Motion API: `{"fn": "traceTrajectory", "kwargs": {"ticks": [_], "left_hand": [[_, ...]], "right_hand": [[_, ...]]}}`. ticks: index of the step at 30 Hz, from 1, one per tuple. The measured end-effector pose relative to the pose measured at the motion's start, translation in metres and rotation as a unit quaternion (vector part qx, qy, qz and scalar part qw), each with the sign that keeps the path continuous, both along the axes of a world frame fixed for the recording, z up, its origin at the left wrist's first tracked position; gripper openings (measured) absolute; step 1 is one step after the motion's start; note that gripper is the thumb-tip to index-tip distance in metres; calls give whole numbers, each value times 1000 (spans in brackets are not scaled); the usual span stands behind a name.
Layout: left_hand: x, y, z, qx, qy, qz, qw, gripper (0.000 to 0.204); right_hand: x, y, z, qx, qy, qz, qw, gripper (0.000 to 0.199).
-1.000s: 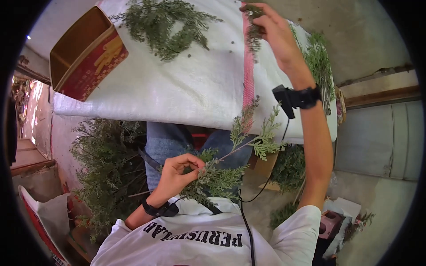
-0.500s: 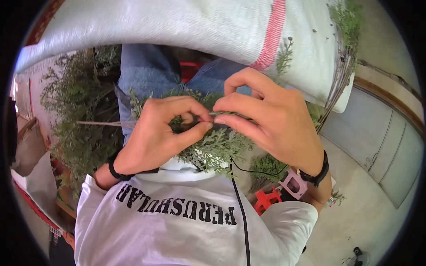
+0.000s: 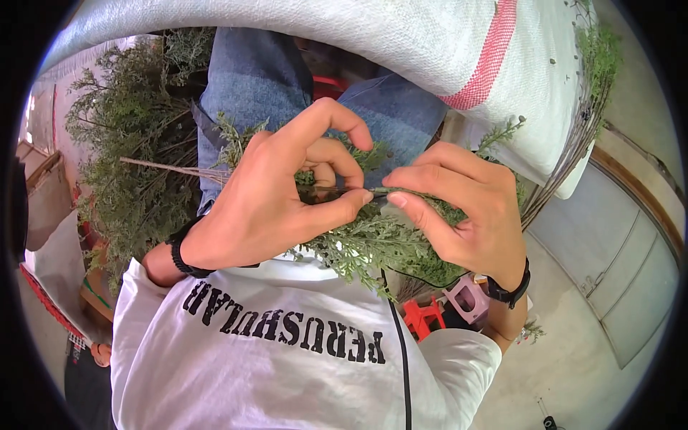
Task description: The person picks up branches and removes small pieces of foliage by hand, placing them into a metal tin. They then bundle several branches together, securing them with a rubber band, and set the bundle aside.
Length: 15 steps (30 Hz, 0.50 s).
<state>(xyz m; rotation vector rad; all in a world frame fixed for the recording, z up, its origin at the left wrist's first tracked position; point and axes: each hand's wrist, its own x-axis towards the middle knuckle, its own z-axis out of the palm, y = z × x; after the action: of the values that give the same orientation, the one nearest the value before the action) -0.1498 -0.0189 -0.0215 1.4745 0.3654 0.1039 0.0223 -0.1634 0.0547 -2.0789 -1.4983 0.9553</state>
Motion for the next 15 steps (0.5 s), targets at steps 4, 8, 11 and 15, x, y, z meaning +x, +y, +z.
{"fn": "traceTrajectory", "kwargs": {"ticks": [4, 8, 11, 15], "left_hand": [[1, 2, -2, 29, -10, -17, 999, 43], [1, 1, -2, 31, -11, -18, 999, 43], [-1, -2, -4, 21, -14, -14, 1000, 43], [-3, -4, -7, 29, -23, -11, 999, 43]], "right_hand": [[-2, -1, -2, 0, 0, -5, 1000, 17], [-3, -2, -4, -1, 11, -13, 1000, 16], [-6, -4, -6, 13, 7, -4, 1000, 18], [-10, -1, -6, 29, -25, 16, 999, 20]]}}
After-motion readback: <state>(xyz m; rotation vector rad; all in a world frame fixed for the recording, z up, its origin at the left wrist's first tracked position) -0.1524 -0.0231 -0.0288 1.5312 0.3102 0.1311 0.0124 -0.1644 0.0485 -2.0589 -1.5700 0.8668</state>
